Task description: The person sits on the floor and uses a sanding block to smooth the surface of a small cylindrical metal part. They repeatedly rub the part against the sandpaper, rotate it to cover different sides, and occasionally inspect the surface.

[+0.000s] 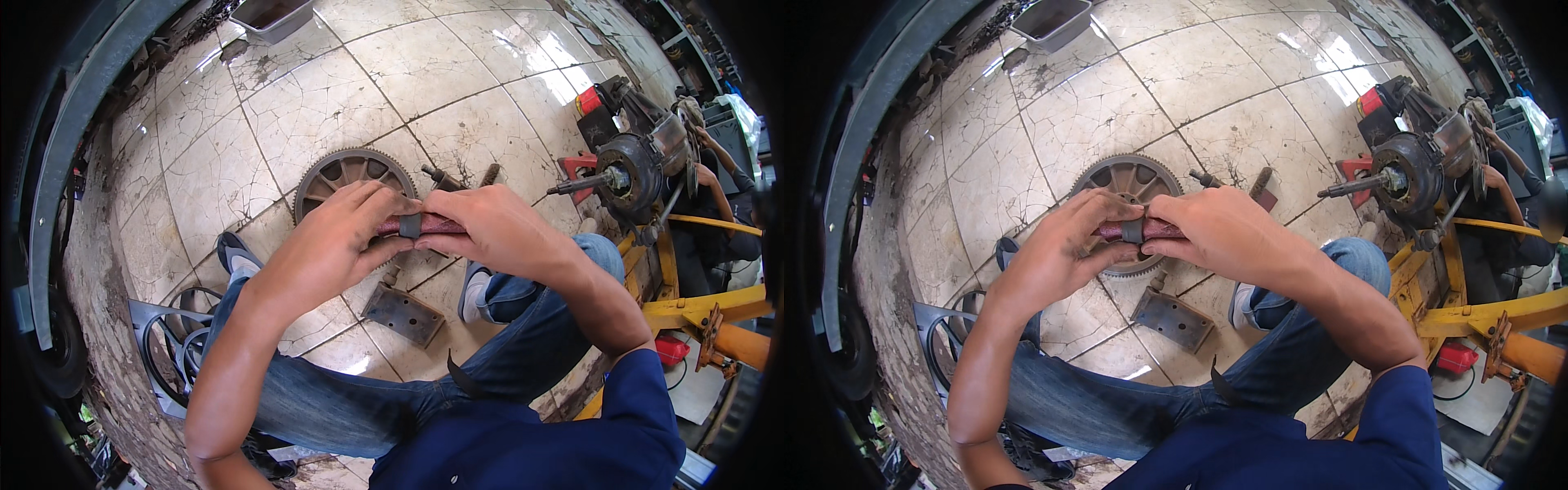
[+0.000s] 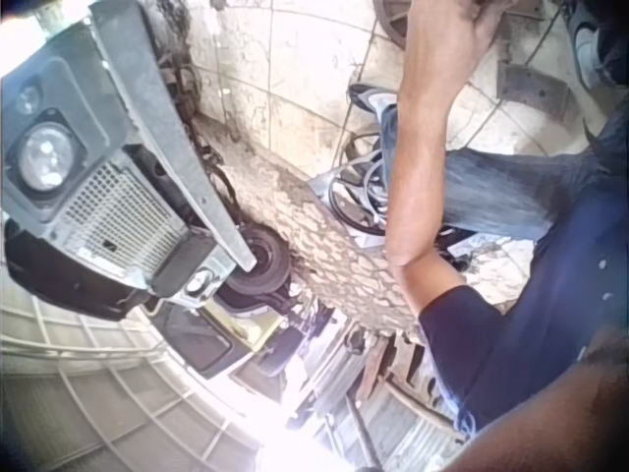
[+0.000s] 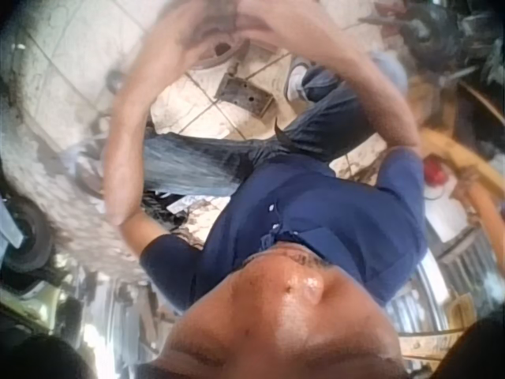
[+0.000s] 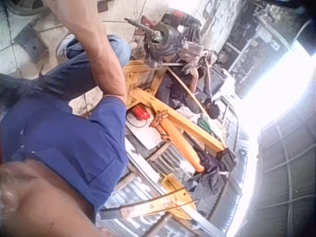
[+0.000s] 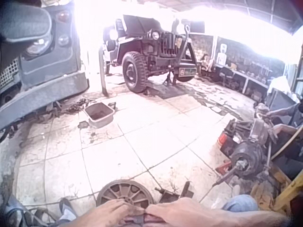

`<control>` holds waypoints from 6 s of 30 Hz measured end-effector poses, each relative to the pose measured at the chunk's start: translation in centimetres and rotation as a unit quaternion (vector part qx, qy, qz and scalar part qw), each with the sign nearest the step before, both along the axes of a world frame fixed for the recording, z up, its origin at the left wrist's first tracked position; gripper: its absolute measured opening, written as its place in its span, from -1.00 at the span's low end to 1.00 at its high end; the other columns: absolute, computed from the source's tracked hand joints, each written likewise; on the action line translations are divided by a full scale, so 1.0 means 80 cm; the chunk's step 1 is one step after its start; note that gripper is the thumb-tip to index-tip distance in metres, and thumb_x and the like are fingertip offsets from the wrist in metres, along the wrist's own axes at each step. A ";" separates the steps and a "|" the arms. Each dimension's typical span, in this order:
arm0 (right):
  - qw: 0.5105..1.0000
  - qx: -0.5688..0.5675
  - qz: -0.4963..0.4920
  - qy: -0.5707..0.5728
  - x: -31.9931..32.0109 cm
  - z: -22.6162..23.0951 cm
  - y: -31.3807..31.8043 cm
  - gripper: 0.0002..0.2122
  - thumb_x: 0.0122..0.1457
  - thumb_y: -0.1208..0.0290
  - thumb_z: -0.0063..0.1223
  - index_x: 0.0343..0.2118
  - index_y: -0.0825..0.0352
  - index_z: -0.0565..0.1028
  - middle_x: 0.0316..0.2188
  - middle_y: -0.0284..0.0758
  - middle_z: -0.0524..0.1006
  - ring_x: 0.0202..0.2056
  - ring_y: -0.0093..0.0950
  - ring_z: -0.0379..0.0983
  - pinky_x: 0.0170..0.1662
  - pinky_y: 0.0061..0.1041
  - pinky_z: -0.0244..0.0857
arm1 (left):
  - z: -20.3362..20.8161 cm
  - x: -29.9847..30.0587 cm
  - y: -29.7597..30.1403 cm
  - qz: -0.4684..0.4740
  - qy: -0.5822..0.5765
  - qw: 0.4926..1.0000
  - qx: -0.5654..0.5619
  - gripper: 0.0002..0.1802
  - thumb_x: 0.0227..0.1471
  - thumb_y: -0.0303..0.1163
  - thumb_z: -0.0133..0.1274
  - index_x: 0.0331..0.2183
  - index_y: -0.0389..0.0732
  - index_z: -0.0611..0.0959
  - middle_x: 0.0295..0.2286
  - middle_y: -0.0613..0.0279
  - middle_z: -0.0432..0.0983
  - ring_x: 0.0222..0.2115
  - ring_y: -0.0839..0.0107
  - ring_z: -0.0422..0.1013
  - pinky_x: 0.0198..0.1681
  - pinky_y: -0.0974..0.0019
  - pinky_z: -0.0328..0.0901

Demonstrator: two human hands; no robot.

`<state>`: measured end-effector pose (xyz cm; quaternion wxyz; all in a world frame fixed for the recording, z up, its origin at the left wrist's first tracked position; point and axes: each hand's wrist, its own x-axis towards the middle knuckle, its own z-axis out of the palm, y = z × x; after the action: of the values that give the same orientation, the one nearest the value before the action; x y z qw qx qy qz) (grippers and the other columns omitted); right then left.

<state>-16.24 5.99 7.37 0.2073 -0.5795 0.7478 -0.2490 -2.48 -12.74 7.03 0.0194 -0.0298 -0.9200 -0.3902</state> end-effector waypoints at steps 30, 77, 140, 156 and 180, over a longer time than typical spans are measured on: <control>0.986 -0.151 0.019 0.067 -0.028 0.016 -0.001 -0.74 0.02 0.45 0.32 -0.20 0.26 0.55 -0.35 -0.36 0.62 -0.36 -0.40 0.56 0.08 -0.26 0.34 | -0.010 -0.006 -0.013 0.073 0.010 0.981 0.181 -0.51 -0.06 -0.39 0.32 -0.06 -0.25 0.55 -0.15 0.11 0.52 -0.07 0.14 0.44 -0.01 0.22 0.37; 0.983 -0.162 -0.024 -0.087 -0.023 0.015 -0.004 -0.66 0.04 0.43 0.32 -0.10 0.26 0.52 -0.24 -0.26 0.57 -0.27 -0.28 0.55 -0.22 -0.42 0.43 | 0.005 -0.004 -0.013 0.094 0.020 0.979 0.179 -0.44 -0.24 -0.54 0.41 -0.14 -0.23 0.53 -0.15 0.19 0.53 -0.03 0.37 0.42 0.10 0.30 0.28; 0.977 -0.154 -0.098 -0.110 -0.012 0.016 -0.008 -0.63 0.14 0.25 0.25 -0.04 0.29 0.45 -0.36 -0.24 0.57 -0.41 -0.41 0.56 -0.30 -0.49 0.43 | -0.008 -0.014 0.011 0.088 -0.001 0.985 0.149 -0.52 -0.03 -0.35 0.30 -0.06 -0.21 0.54 -0.13 0.11 0.55 -0.09 0.21 0.48 0.19 0.14 0.20; 0.992 -0.124 0.006 -0.027 -0.021 0.018 -0.006 -0.03 -0.13 0.18 0.44 0.34 0.22 0.07 0.33 -0.16 0.09 0.28 -0.14 0.15 0.24 -0.26 0.19 | -0.023 -0.017 0.026 0.104 -0.200 0.844 0.486 -0.54 0.24 -0.26 0.07 0.07 -0.30 0.43 -0.12 0.21 0.53 -0.10 0.47 0.45 0.01 0.37 0.33; 0.989 -0.114 0.025 -0.094 -0.035 0.013 -0.001 -0.18 -0.04 0.29 0.37 0.30 0.26 0.20 0.21 -0.22 0.33 0.16 -0.22 0.34 0.17 -0.36 0.26 | -0.020 -0.009 0.029 0.126 -0.184 0.853 0.471 -0.45 0.16 -0.26 0.17 0.10 -0.30 0.44 -0.06 0.19 0.51 -0.13 0.48 0.47 -0.03 0.37 0.37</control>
<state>-19.03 5.93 8.41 0.2158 -0.5921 0.6766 -0.3809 -3.20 -10.43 5.42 -0.0902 0.1712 -0.6085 -0.7696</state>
